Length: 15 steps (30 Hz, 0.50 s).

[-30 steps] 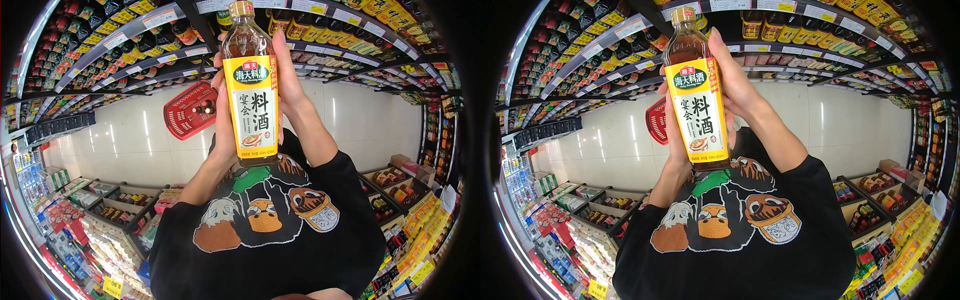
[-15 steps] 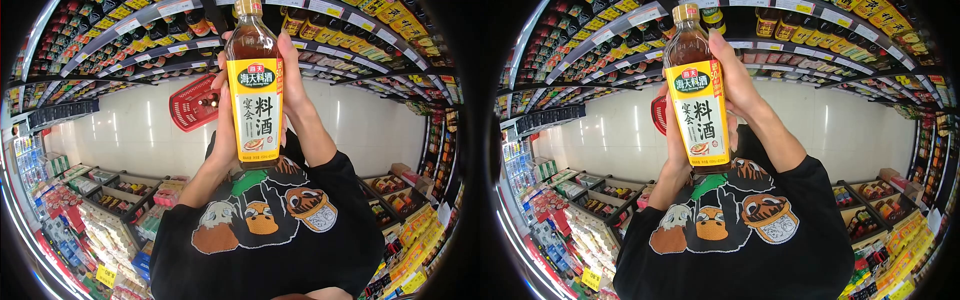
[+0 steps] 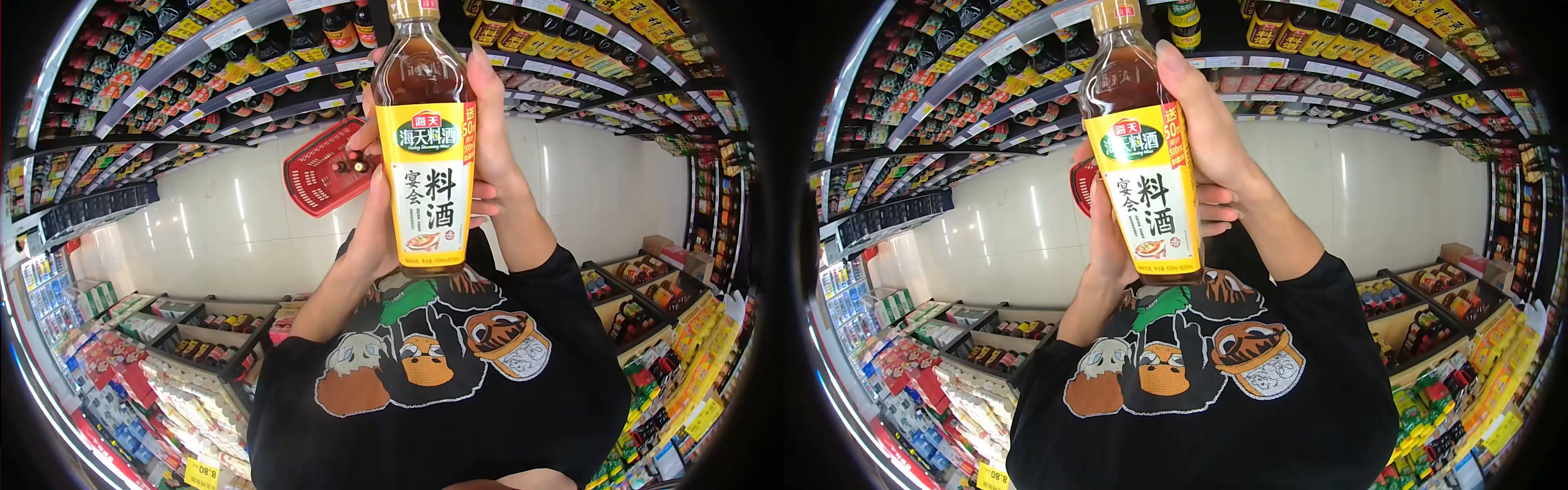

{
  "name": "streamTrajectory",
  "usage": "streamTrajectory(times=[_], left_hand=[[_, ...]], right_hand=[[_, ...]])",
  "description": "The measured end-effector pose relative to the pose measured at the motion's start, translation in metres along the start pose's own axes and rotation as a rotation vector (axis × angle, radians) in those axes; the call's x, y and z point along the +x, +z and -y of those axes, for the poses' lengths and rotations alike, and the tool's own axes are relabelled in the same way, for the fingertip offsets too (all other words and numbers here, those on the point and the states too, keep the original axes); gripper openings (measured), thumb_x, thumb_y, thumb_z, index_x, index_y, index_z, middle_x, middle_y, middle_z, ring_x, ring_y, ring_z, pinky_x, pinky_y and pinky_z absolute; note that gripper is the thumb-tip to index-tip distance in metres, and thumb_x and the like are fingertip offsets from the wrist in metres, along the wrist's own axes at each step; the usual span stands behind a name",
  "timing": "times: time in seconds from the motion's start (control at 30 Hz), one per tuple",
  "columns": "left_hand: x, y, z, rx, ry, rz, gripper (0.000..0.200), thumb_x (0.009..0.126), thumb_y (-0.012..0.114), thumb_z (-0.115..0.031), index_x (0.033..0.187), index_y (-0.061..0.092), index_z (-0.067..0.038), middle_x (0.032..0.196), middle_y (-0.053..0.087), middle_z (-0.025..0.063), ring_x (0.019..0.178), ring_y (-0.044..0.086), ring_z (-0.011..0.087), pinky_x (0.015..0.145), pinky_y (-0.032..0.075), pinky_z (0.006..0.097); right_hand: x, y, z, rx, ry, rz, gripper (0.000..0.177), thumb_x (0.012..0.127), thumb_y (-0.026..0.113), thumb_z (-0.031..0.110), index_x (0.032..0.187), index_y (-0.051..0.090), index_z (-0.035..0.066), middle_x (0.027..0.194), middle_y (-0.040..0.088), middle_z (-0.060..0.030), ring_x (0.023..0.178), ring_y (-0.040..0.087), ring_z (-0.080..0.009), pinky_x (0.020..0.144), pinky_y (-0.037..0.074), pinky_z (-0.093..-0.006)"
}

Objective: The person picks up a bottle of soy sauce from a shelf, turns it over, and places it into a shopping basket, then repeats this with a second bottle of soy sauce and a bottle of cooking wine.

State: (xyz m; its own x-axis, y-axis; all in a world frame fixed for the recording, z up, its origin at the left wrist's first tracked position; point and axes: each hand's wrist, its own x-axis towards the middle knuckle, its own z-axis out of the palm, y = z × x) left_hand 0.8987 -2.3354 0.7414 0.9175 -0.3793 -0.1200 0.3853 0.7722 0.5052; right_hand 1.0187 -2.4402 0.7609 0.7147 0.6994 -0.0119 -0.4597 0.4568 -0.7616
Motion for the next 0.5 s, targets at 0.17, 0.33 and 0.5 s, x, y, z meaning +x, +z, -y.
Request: streamTrajectory(times=[0.17,0.33,0.5], left_hand=[[-0.043,-0.039,0.006,0.604,0.293,-0.265,0.085,0.099,0.046,-0.069,0.142,0.036,0.004,0.125,0.061,0.0208,0.116,0.065,0.0273,0.102,0.051,0.041],[-0.062,-0.026,-0.002,0.635,0.436,-0.351,0.084,0.084,0.086,-0.03,0.142,0.036,0.004,0.126,0.061,0.0144,0.117,0.062,0.0208,0.102,0.049,0.0358],[-0.079,-0.043,-0.004,0.87,0.396,-0.353,0.089,0.075,0.092,-0.02,0.142,0.039,0.003,0.12,0.068,0.0161,0.107,0.069,0.019,0.093,0.055,0.0348]], right_hand=[[-0.012,0.044,-0.002,-0.22,-0.258,-0.185,0.047,0.104,0.061,0.04,0.128,0.059,0.0,0.109,0.066,-0.0017,0.096,0.058,-0.0057,0.086,0.048,-0.0247],[-0.006,0.064,-0.032,-0.353,-0.434,-0.402,0.045,0.103,0.062,0.041,0.124,0.06,0.001,0.102,0.066,-0.0003,0.09,0.057,-0.0051,0.082,0.048,-0.0235],[-0.007,0.072,-0.054,-0.328,-0.406,-0.429,0.044,0.105,0.058,0.042,0.122,0.061,0.002,0.1,0.066,-0.0004,0.088,0.058,-0.0047,0.08,0.048,-0.0229]])
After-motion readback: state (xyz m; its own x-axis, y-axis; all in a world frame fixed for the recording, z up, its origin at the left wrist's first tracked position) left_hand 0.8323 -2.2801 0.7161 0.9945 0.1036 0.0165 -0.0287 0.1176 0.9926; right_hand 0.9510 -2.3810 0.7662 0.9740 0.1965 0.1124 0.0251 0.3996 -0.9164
